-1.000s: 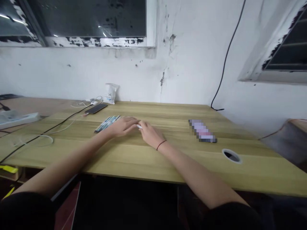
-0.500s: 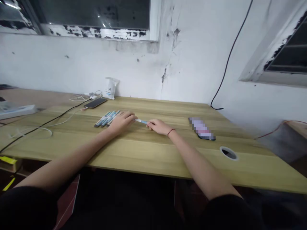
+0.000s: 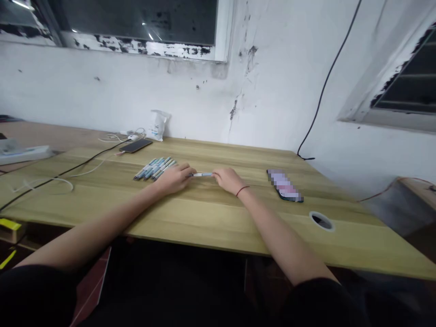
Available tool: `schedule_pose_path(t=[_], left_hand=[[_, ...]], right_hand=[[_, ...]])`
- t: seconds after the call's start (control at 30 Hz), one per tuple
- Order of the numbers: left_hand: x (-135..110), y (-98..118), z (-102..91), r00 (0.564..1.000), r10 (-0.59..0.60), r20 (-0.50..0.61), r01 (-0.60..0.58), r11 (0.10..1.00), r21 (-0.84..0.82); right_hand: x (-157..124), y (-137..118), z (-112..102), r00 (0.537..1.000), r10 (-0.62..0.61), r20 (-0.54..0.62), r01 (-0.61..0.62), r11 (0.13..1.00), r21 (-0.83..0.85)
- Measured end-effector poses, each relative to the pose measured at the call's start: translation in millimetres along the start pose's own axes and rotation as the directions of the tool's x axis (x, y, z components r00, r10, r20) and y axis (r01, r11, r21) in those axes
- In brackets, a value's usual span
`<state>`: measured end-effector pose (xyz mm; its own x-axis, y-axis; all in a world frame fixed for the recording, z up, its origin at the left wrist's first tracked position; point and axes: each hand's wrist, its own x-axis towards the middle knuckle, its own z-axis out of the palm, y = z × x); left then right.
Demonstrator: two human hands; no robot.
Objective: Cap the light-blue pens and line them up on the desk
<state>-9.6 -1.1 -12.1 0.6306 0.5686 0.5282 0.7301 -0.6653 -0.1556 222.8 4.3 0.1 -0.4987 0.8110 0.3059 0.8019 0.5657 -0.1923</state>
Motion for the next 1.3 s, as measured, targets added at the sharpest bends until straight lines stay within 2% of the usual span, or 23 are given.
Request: schedule_pose_path(t=[0.2, 0.43, 0.6, 0.77, 0.93, 1.03, 1.1, 1.17, 1.23, 1.3], left_hand=[[0.9, 6.0, 1.2, 0.999, -0.018, 0.045, 0.016, 0.999, 0.031], [0.4, 1.1, 6.2, 1.0, -0.003, -0.007, 0.004, 0.988, 0.153], [1.0, 0.4, 4.9, 0.999, 0.044, -0.027, -0.039, 0.984, 0.175], [-0.6, 8.0, 0.0, 0.999, 0.047, 0.007, -0.047, 0.992, 0.115], [-2.8, 14.5, -5.0, 0.995, -0.059, 0.078, 0.063, 0.997, -0.051], [-3.6, 11.5, -3.9, 0.99, -0.078, 0.118, 0.091, 0.989, -0.117], [-3.7, 7.4, -1.8, 0.993, -0.079, 0.09, 0.089, 0.99, -0.109], [-3.2, 3.2, 0.2, 0.998, -0.063, 0.025, 0.065, 0.996, -0.06], [-2.3, 0.3, 1.1, 0.999, -0.006, -0.033, 0.007, 1.0, 0.009], [-1.2, -0.8, 0.8, 0.995, 0.066, -0.07, -0.061, 0.996, 0.069]], right_hand=[[-1.0, -7.6, 3.8, 0.997, -0.037, -0.065, 0.041, 0.997, 0.064], [-2.3, -15.5, 2.9, 0.998, -0.005, 0.066, -0.007, 0.983, 0.185], [-3.3, -17.0, 3.9, 0.996, 0.026, 0.081, -0.046, 0.967, 0.252], [-1.9, -15.5, 7.5, 1.0, 0.007, 0.023, -0.01, 0.991, 0.135], [-2.7, -9.7, 9.2, 0.998, -0.058, -0.04, 0.055, 0.996, -0.068], [-3.3, -9.9, 10.2, 0.996, -0.065, -0.055, 0.058, 0.99, -0.131], [-2.7, -12.4, 10.1, 0.996, -0.057, -0.065, 0.052, 0.995, -0.081], [-1.7, -15.6, 8.7, 0.999, -0.027, -0.042, 0.029, 0.998, 0.05], [-0.9, -18.1, 6.5, 0.999, 0.013, 0.046, -0.021, 0.981, 0.193], [-0.3, -18.6, 4.3, 0.99, 0.037, 0.138, -0.074, 0.96, 0.269]])
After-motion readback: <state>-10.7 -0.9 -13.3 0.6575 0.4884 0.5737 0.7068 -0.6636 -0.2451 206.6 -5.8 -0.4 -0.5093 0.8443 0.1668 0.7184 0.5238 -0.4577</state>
